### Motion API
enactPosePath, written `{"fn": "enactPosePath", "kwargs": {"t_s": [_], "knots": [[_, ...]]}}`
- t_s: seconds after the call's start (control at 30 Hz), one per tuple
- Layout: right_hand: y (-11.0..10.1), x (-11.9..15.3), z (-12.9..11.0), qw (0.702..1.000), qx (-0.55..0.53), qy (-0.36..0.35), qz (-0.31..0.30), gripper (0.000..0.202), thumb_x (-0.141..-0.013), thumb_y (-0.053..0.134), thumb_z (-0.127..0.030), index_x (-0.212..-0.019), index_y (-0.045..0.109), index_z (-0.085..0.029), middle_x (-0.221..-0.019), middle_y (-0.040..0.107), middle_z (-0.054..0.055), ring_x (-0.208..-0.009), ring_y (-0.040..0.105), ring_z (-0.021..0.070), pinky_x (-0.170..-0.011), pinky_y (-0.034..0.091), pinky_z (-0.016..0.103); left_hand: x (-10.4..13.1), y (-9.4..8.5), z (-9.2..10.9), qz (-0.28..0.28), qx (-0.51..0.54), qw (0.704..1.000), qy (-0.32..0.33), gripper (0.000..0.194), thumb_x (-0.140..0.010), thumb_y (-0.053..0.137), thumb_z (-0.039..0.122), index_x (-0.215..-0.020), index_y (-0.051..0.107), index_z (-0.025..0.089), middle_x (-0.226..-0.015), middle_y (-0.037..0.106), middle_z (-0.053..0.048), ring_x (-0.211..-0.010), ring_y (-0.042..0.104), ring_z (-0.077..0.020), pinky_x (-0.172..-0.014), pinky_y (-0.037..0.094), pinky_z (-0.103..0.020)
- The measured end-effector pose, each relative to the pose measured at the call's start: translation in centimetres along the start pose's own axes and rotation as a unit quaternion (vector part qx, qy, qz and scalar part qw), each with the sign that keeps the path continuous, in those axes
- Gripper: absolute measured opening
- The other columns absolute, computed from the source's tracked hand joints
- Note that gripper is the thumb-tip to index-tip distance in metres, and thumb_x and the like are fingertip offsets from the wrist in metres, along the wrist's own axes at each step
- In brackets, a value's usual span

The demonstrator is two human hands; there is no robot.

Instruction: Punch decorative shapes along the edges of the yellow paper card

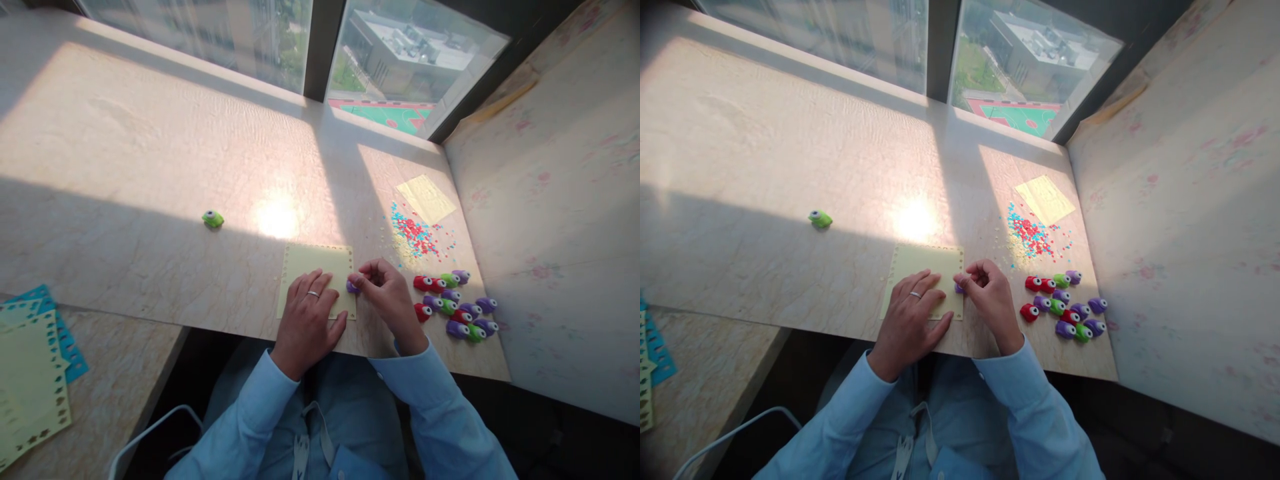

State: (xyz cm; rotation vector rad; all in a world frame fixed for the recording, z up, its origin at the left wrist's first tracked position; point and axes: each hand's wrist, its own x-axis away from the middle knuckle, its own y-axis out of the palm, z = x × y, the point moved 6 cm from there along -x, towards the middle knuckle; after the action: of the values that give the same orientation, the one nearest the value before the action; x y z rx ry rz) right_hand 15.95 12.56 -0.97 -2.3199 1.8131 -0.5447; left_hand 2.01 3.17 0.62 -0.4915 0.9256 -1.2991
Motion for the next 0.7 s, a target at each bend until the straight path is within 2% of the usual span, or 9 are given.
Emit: {"fn": "enactPosePath", "kwargs": {"t_s": [0.3, 0.7], "knots": [[-0.02, -0.8, -0.02, 0.997, 0.071, -0.01, -0.041, 0.035, -0.074, 0.071, -0.049, -0.085, 0.058, -0.019, -0.073, 0.059, 0.001, -0.065, 0.056, 0.017, -0.06, 0.043, 0.03, -0.04, -0.05, -0.04, 0.0, 0.004, 1.0, -0.004, 0.018, -0.085, 0.063, 0.031, -0.097, 0.063, 0.017, -0.13, 0.061, -0.013, -0.13, 0.047, -0.0304, -0.112, 0.035, -0.05], [0.56, -1.0, -0.55, 0.987, 0.152, -0.019, -0.053, 0.025, -0.075, 0.062, -0.041, -0.087, 0.054, -0.02, -0.069, 0.053, -0.002, -0.064, 0.051, 0.0165, -0.061, 0.04, 0.03, -0.24, -0.09, 0.03, 0.004, 0.001, 1.0, -0.007, 0.016, -0.084, 0.064, 0.03, -0.094, 0.064, 0.017, -0.129, 0.061, -0.013, -0.129, 0.048, -0.0311, -0.11, 0.036, -0.05]]}}
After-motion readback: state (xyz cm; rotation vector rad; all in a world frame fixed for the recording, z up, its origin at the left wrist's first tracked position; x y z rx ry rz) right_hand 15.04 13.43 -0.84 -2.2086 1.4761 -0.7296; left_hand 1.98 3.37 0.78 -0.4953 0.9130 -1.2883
